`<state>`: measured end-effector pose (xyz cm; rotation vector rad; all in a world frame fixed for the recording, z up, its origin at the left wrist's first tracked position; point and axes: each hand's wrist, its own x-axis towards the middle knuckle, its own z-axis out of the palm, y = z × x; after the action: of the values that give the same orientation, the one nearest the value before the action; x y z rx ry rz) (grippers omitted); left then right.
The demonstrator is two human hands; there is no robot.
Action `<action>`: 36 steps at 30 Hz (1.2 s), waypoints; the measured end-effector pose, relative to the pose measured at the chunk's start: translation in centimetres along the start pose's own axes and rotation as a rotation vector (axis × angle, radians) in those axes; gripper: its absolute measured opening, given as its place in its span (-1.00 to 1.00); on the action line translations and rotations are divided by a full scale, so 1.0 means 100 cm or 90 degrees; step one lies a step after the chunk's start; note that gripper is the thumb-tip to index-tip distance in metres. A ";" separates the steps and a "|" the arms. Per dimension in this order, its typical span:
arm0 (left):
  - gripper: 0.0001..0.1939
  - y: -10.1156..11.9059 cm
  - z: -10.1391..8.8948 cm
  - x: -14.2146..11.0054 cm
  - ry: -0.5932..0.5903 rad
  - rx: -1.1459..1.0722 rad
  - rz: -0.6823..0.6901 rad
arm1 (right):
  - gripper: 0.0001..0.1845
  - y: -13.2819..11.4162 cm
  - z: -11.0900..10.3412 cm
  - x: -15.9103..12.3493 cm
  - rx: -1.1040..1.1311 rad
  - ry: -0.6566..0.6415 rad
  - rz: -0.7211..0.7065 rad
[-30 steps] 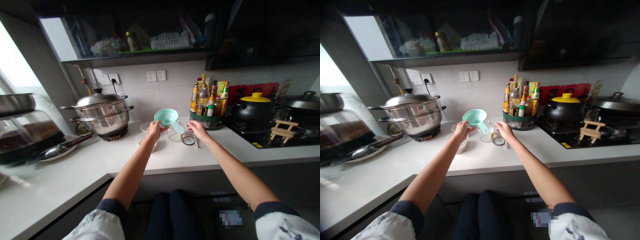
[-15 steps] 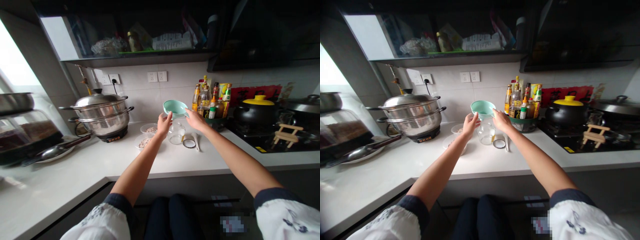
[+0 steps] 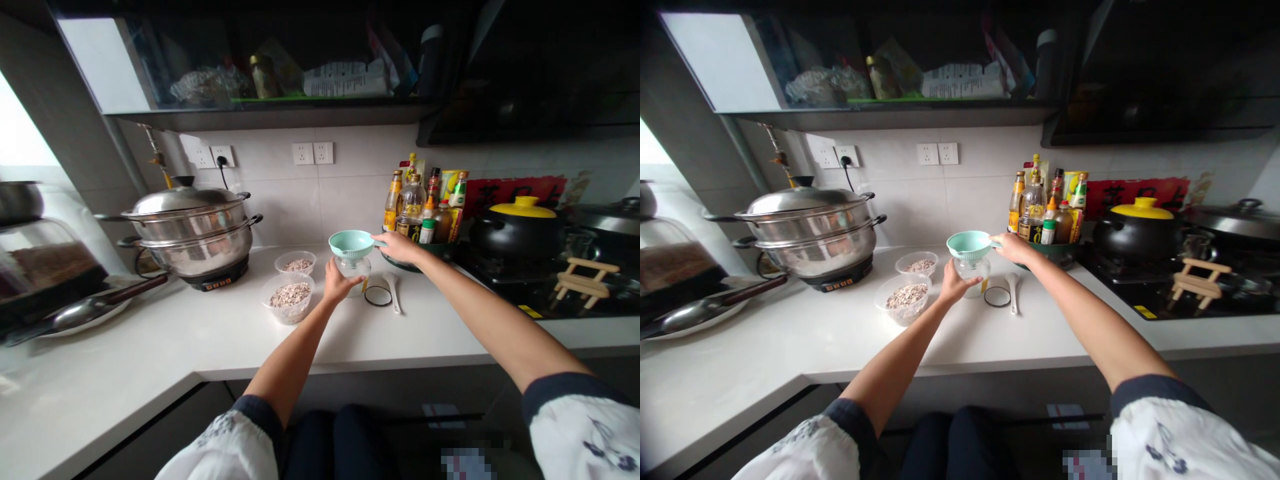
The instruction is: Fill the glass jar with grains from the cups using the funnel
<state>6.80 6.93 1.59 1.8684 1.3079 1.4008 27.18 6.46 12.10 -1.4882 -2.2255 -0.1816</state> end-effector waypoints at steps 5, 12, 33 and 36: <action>-0.02 0.002 -0.008 -0.007 0.000 0.031 0.021 | -0.53 0.006 0.003 0.007 -0.047 -0.025 -0.051; -0.08 0.006 -0.025 -0.017 -0.026 0.050 0.033 | -0.56 0.010 0.012 0.011 -0.045 -0.026 -0.131; 0.07 0.013 -0.028 -0.037 -0.025 0.116 0.004 | -0.44 -0.004 0.020 -0.001 -0.141 0.071 -0.162; 0.01 0.015 -0.031 -0.038 -0.020 0.123 0.032 | -0.42 -0.006 0.018 -0.005 -0.121 0.089 -0.165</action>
<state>4.52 2.39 2.12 2.0537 1.4338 1.3030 26.22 6.43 10.37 -1.2297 -2.3312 -0.5748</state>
